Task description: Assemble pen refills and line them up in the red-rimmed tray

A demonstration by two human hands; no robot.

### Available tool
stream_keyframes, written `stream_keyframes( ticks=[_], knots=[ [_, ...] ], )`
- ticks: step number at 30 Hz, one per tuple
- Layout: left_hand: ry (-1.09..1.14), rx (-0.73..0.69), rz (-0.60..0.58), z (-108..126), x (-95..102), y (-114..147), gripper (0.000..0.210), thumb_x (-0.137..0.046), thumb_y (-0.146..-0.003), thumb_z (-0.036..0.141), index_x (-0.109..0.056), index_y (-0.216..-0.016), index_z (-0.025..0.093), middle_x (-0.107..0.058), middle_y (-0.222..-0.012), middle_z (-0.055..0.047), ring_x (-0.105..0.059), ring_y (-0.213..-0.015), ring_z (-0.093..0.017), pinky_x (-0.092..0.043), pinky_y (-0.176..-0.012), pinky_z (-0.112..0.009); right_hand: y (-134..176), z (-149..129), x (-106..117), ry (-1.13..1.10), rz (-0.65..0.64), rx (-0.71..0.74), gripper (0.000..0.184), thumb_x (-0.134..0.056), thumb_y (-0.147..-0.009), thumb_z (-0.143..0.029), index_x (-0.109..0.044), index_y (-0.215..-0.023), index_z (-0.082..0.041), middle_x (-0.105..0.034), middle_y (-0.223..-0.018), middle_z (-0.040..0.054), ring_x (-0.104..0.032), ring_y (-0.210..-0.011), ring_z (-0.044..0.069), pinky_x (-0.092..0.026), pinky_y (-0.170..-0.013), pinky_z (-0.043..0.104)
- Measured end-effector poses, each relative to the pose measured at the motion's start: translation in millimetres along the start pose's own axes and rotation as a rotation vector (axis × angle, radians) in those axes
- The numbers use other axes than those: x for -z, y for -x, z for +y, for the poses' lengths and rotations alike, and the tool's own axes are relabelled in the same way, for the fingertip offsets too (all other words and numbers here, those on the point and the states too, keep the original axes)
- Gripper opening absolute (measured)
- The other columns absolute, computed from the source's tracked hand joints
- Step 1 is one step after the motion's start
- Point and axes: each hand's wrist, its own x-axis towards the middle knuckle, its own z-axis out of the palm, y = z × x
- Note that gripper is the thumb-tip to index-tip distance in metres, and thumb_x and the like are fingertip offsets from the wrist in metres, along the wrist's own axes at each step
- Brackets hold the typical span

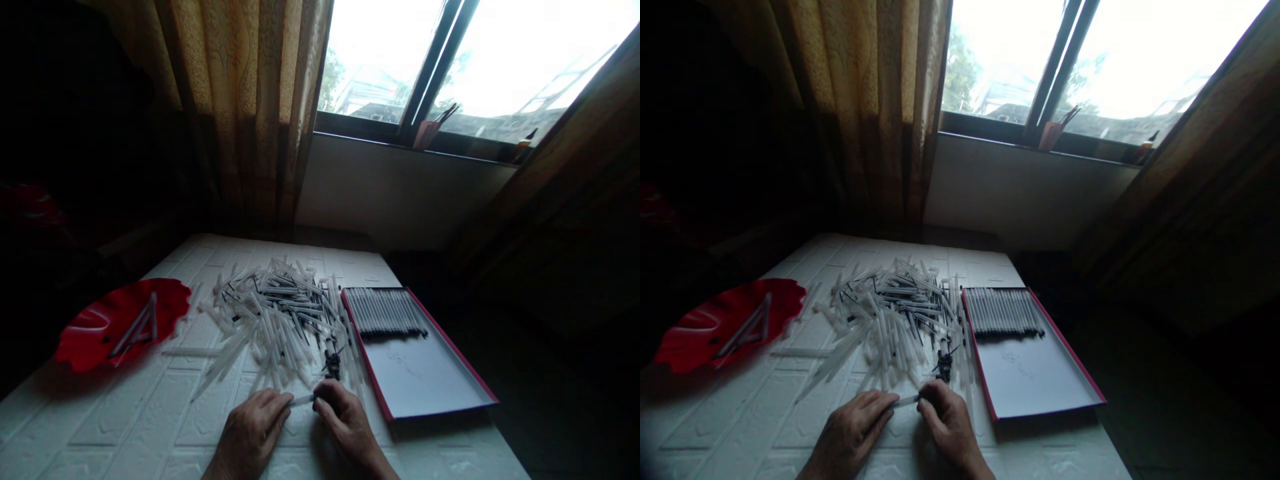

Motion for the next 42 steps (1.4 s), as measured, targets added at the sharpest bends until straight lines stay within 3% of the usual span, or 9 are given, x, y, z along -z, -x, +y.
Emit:
stream_keyframes(
  ticks=[4,9,17,22,30,36,42],
  knots=[
    [0.005,-0.009,0.004,-0.3,-0.2,0.8,0.034,-0.03,-0.102,0.036,-0.062,-0.106,0.024,-0.073,-0.086,-0.003,-0.072,-0.076,-0.016,-0.059,-0.068,-0.024,-0.8,0.0,0.1,0.028,-0.007,-0.007,0.017,-0.054,-0.091,-0.034,-0.059,-0.086,-0.019,-0.059,-0.073,0.0001,-0.056,-0.069,0.015,-0.044,-0.064,0.024],
    [-0.001,-0.009,0.012,0.2,0.6,-0.2,0.033,-0.032,-0.101,0.035,-0.062,-0.106,0.024,-0.073,-0.085,-0.003,-0.072,-0.075,-0.016,-0.059,-0.067,-0.024,-0.4,1.5,-0.1,0.006,0.011,-0.007,0.022,-0.058,-0.088,-0.037,-0.061,-0.1,-0.019,-0.064,-0.084,0.004,-0.059,-0.077,0.018,-0.047,-0.069,0.026],
    [-0.013,-0.011,0.006,1.2,1.3,-0.2,0.035,-0.03,-0.102,0.035,-0.062,-0.105,0.023,-0.073,-0.084,-0.004,-0.072,-0.075,-0.017,-0.059,-0.067,-0.025,-1.3,-4.8,0.2,0.073,-0.004,-0.02,0.019,-0.055,-0.09,-0.036,-0.06,-0.084,-0.019,-0.06,-0.07,0.0001,-0.056,-0.066,0.015,-0.044,-0.062,0.023],
    [0.009,0.002,0.0,2.2,2.6,-1.1,0.034,-0.031,-0.101,0.035,-0.063,-0.105,0.023,-0.073,-0.085,-0.003,-0.072,-0.076,-0.016,-0.059,-0.067,-0.024,0.5,-2.3,-0.8,0.011,0.003,-0.018,0.021,-0.058,-0.088,-0.035,-0.06,-0.101,-0.019,-0.063,-0.082,0.0027,-0.06,-0.074,0.017,-0.047,-0.067,0.025],
    [0.033,0.006,-0.002,1.0,0.9,1.9,0.032,-0.034,-0.101,0.033,-0.064,-0.106,0.023,-0.073,-0.086,-0.004,-0.071,-0.076,-0.017,-0.059,-0.067,-0.026,-1.1,-5.7,-0.2,0.065,-0.006,0.0,0.018,-0.054,-0.09,-0.035,-0.06,-0.086,-0.018,-0.06,-0.071,0.0005,-0.057,-0.067,0.015,-0.045,-0.063,0.023],
    [0.032,0.009,0.003,2.9,3.1,-0.7,0.031,-0.035,-0.1,0.032,-0.065,-0.104,0.022,-0.073,-0.084,-0.004,-0.071,-0.074,-0.017,-0.059,-0.067,-0.026,0.4,-4.3,-0.7,0.065,0.008,0.006,0.02,-0.056,-0.089,-0.036,-0.061,-0.098,-0.019,-0.065,-0.082,0.0041,-0.061,-0.075,0.018,-0.048,-0.067,0.026],
    [0.015,-0.003,0.022,3.2,3.7,-2.0,0.033,-0.034,-0.101,0.034,-0.065,-0.103,0.023,-0.073,-0.082,-0.003,-0.071,-0.073,-0.016,-0.059,-0.066,-0.024,-1.2,-3.1,-0.3,0.1,0.006,0.013,0.018,-0.054,-0.09,-0.034,-0.062,-0.087,-0.019,-0.063,-0.072,0.0018,-0.059,-0.068,0.016,-0.046,-0.063,0.024]
  ],
)
